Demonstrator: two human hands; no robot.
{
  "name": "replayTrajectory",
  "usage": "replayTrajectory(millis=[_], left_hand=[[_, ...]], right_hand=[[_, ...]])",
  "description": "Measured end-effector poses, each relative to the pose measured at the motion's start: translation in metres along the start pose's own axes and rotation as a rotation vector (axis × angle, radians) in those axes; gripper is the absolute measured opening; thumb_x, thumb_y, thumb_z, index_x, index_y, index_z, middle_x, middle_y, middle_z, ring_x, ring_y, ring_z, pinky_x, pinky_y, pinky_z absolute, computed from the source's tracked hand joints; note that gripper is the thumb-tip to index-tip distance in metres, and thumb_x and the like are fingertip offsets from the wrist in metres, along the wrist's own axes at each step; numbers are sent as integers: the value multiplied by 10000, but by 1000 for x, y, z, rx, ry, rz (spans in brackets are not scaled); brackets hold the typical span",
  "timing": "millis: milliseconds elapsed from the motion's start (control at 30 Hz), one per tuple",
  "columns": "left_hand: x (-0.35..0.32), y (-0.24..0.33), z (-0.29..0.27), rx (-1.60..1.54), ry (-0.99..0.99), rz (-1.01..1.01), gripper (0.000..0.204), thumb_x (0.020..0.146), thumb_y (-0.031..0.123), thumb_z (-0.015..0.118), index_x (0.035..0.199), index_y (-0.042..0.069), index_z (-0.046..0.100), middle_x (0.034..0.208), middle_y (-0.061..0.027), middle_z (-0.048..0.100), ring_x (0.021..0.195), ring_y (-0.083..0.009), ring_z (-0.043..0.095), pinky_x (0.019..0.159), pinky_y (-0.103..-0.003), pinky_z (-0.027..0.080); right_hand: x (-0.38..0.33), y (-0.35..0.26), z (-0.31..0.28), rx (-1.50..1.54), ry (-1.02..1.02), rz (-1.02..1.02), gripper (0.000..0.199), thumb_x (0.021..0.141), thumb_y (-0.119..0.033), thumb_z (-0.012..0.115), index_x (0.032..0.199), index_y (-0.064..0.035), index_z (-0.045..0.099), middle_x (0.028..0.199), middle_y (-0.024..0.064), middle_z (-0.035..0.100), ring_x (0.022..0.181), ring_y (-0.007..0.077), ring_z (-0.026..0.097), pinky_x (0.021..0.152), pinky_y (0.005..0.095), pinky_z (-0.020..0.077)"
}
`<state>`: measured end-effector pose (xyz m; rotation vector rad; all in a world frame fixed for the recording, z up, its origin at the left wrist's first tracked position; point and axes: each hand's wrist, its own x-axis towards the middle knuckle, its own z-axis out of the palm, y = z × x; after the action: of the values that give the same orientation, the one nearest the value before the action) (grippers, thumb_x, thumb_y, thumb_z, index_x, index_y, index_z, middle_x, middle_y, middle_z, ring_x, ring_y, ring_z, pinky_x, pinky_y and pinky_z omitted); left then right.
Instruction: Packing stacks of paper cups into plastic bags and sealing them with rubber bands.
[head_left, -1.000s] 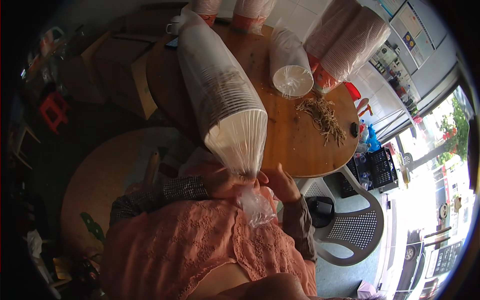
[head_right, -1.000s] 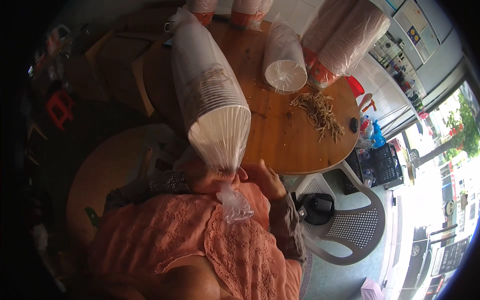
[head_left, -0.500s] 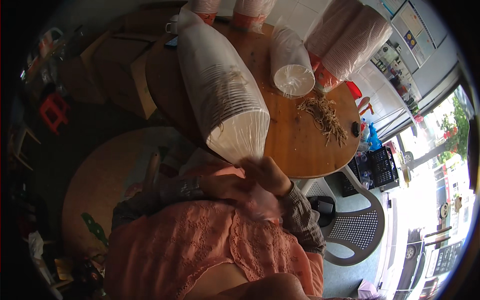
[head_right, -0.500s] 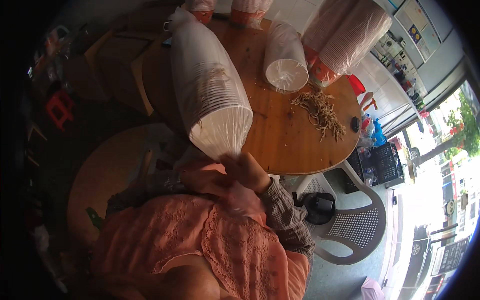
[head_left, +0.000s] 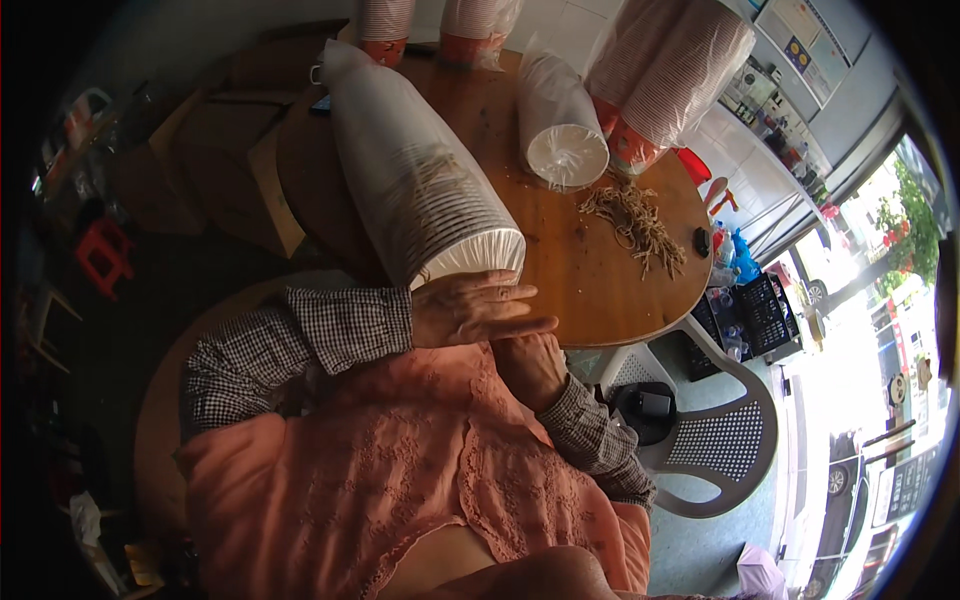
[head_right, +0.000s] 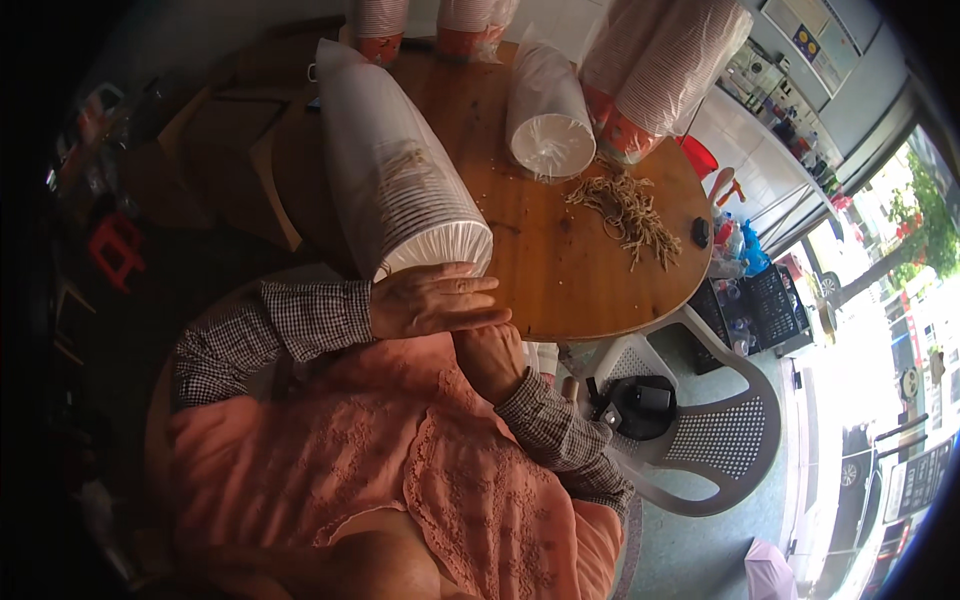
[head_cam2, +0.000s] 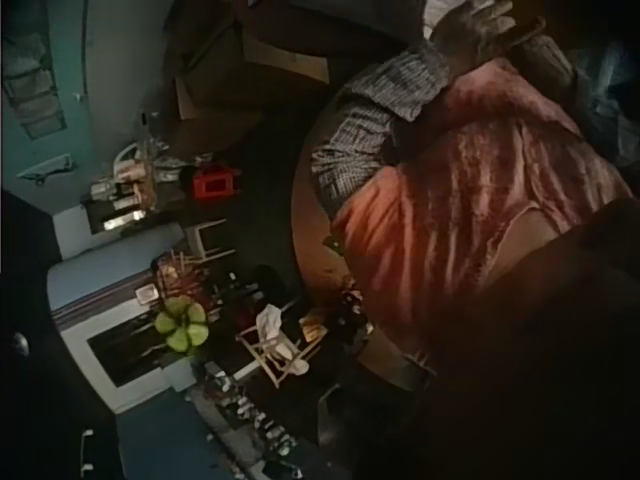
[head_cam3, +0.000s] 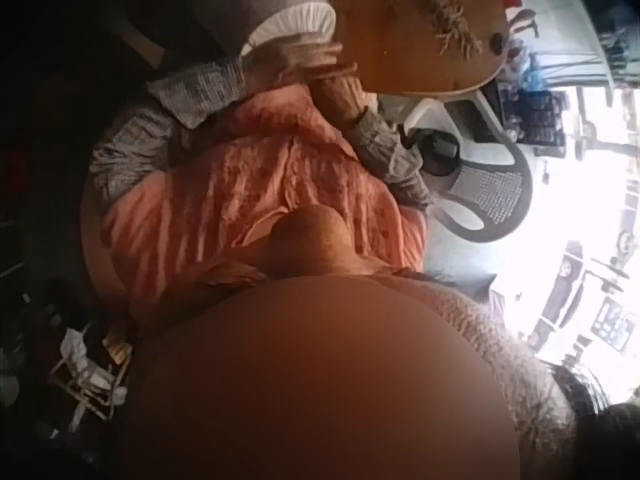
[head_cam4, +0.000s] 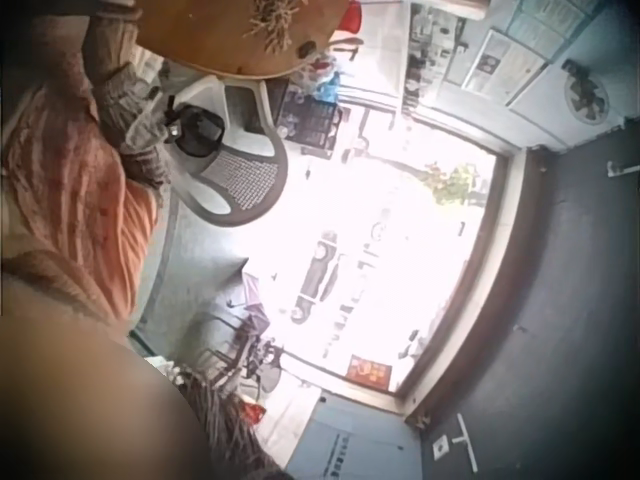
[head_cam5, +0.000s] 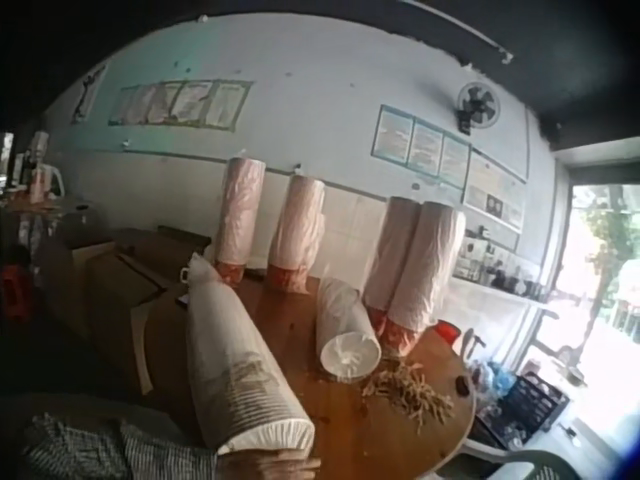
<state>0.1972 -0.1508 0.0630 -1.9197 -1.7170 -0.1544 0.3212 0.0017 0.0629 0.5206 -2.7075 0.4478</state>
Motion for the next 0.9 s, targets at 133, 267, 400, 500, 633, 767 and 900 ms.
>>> replayTrajectory(millis=[133,267,400,500,633,767,900], left_hand=[[11,-3,-23,-117,30,15,579,878,155,447,1435,60,321,942,-90,603,985,-196,590,1047,-385,396],[5,-2,-7,-49,54,-83,524,859,131,464,1368,27,394,845,-80,597,870,-186,605,1034,-388,405],[23,-1,-1,101,-70,-172,376,842,126,489,1199,13,527,835,-65,590,864,-177,603,1004,-363,408],[27,9,-7,214,-28,-301,316,823,130,511,1114,18,564,844,-55,582,891,-168,593,999,-344,390],[32,11,-7,161,147,-346,256,804,133,522,1029,29,585,850,-49,574,918,-170,583,1011,-339,372],[25,1,-7,42,52,-231,160,798,134,525,913,45,589,843,-51,570,935,-186,576,1007,-356,381],[25,2,-9,0,50,-233,152,815,141,526,910,43,595,868,-55,585,973,-196,574,1011,-384,382]], right_hand=[[-4,1,-3,-118,125,-35,133,791,-41,549,923,-26,561,760,139,591,700,310,607,607,411,469],[0,3,-12,-176,117,-2,77,827,-80,561,893,-45,544,747,123,590,661,303,608,577,395,465],[-8,12,-10,16,176,80,103,825,-121,577,885,-53,527,737,132,588,649,316,602,576,405,456],[-12,8,-18,177,145,157,119,856,-138,587,872,-49,510,725,158,573,650,366,578,546,425,444],[-20,11,-20,265,181,135,130,860,-138,595,890,-43,512,715,167,569,646,382,569,525,435,438],[-28,8,-24,206,228,189,142,837,-111,634,925,-40,549,700,179,568,623,375,569,536,411,457],[-32,17,-27,-81,190,27,189,826,-101,627,995,-53,558,707,166,578,618,338,586,548,397,473]])
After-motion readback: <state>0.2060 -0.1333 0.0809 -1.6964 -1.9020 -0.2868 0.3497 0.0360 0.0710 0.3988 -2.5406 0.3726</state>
